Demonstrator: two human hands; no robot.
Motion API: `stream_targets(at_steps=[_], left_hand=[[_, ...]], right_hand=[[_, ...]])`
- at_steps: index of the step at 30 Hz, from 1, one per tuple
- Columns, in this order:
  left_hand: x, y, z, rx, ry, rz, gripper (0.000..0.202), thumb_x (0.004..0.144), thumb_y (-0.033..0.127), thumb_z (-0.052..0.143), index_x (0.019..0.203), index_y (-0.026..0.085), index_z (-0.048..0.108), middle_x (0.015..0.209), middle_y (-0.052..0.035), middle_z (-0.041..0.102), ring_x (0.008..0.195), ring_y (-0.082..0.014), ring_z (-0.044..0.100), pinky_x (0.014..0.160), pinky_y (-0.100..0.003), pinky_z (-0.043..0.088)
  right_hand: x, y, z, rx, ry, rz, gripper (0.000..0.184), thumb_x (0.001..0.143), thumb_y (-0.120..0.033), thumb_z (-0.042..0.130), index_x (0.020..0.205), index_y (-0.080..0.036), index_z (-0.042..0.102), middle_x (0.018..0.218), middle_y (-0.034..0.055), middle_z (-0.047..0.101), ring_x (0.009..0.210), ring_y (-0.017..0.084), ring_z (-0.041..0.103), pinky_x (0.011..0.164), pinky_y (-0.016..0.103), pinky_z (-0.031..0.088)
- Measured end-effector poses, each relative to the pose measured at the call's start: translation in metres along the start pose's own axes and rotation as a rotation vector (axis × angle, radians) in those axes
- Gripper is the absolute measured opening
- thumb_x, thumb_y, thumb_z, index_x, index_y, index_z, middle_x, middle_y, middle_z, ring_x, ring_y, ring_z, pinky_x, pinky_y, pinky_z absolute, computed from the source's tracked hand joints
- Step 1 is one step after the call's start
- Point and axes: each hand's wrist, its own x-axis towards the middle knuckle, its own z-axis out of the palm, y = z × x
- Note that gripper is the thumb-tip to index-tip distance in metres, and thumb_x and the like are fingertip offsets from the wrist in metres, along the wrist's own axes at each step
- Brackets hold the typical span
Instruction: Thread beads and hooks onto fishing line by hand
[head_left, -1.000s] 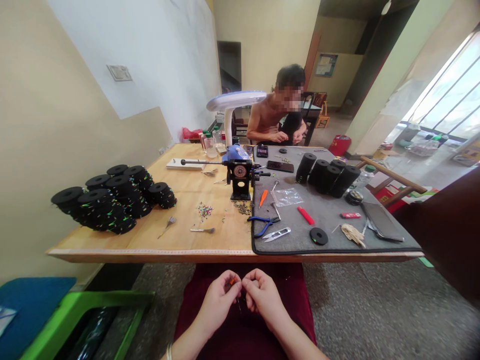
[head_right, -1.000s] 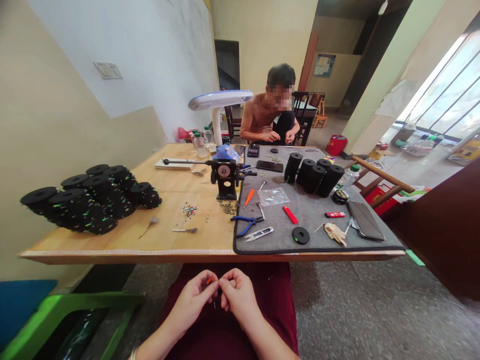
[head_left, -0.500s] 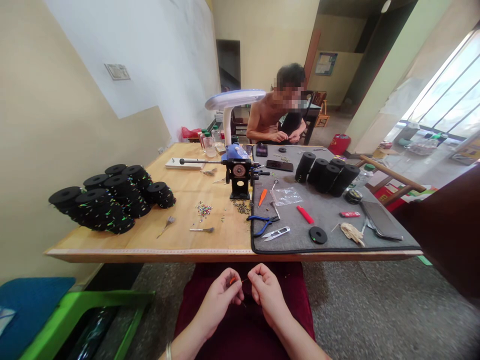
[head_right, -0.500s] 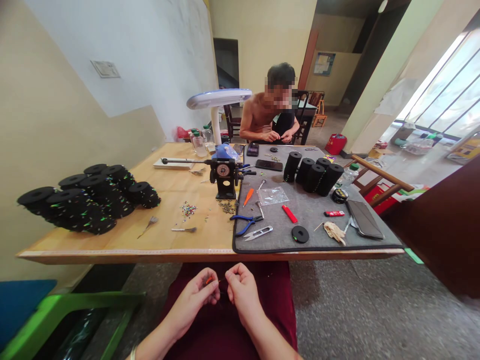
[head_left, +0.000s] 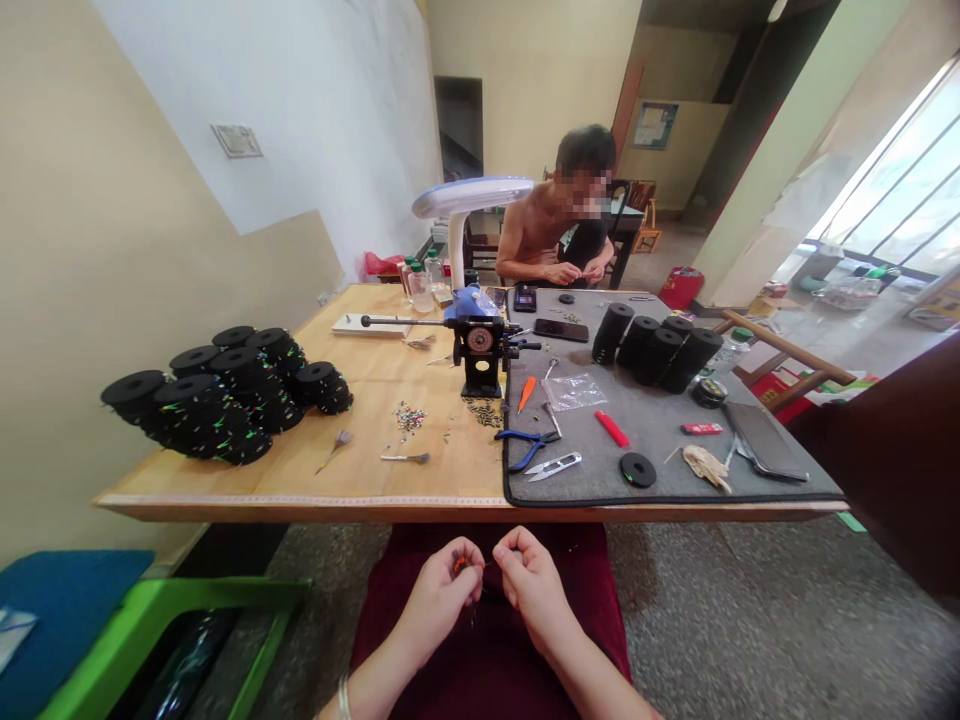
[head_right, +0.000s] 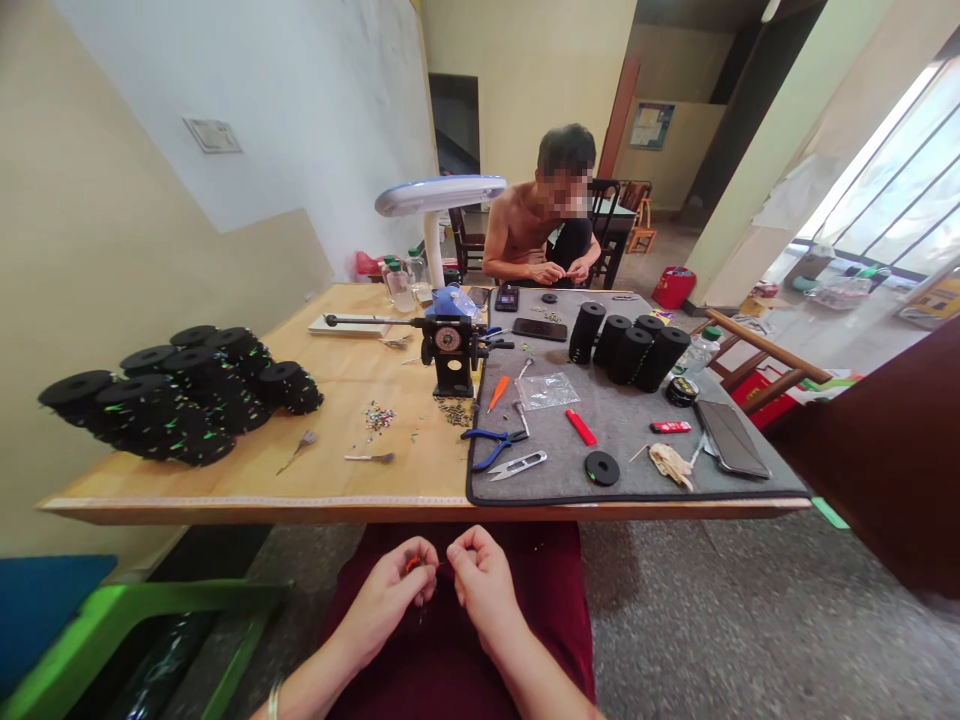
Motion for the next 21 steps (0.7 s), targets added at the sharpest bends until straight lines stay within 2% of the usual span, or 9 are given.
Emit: stream_targets(at_steps=[6, 13, 21], left_hand=[[0.0, 0.002, 0.0, 0.051, -0.021, 0.048, 0.022, 0.079, 0.034, 0.059, 0.065, 0.019, 0.05, 0.051, 0.0056, 0.047, 0.051, -0.0105, 0.043, 0.053, -0.022, 0.035], [-0.002, 0.011, 0.001, 0.123, -0.065, 0.038, 0.01, 0.072, 0.02, 0.058, 0.064, 0.019, 0.051, 0.051, 0.0043, 0.052, 0.051, -0.0117, 0.048, 0.054, -0.023, 0.038], [-0.001, 0.007, 0.0, 0.054, -0.069, -0.016, 0.002, 0.068, 0.018, 0.053, 0.067, 0.018, 0.052, 0.05, 0.0037, 0.056, 0.049, -0.012, 0.051, 0.049, -0.022, 0.038]], right_hand=[[-0.001, -0.002, 0.001, -0.013, -0.01, 0.003, 0.034, 0.073, -0.047, 0.064, 0.069, -0.02, 0.044, 0.036, -0.0145, 0.033, 0.032, 0.003, 0.02, 0.035, 0.017, 0.012], [-0.001, -0.005, 0.0, -0.01, 0.009, -0.009, 0.033, 0.073, -0.045, 0.064, 0.069, -0.02, 0.044, 0.038, -0.0143, 0.033, 0.033, 0.002, 0.02, 0.035, 0.017, 0.012], [0.0, -0.002, -0.001, -0.027, 0.006, -0.019, 0.033, 0.074, -0.046, 0.063, 0.069, -0.02, 0.044, 0.038, -0.0139, 0.033, 0.033, 0.003, 0.02, 0.035, 0.017, 0.012]])
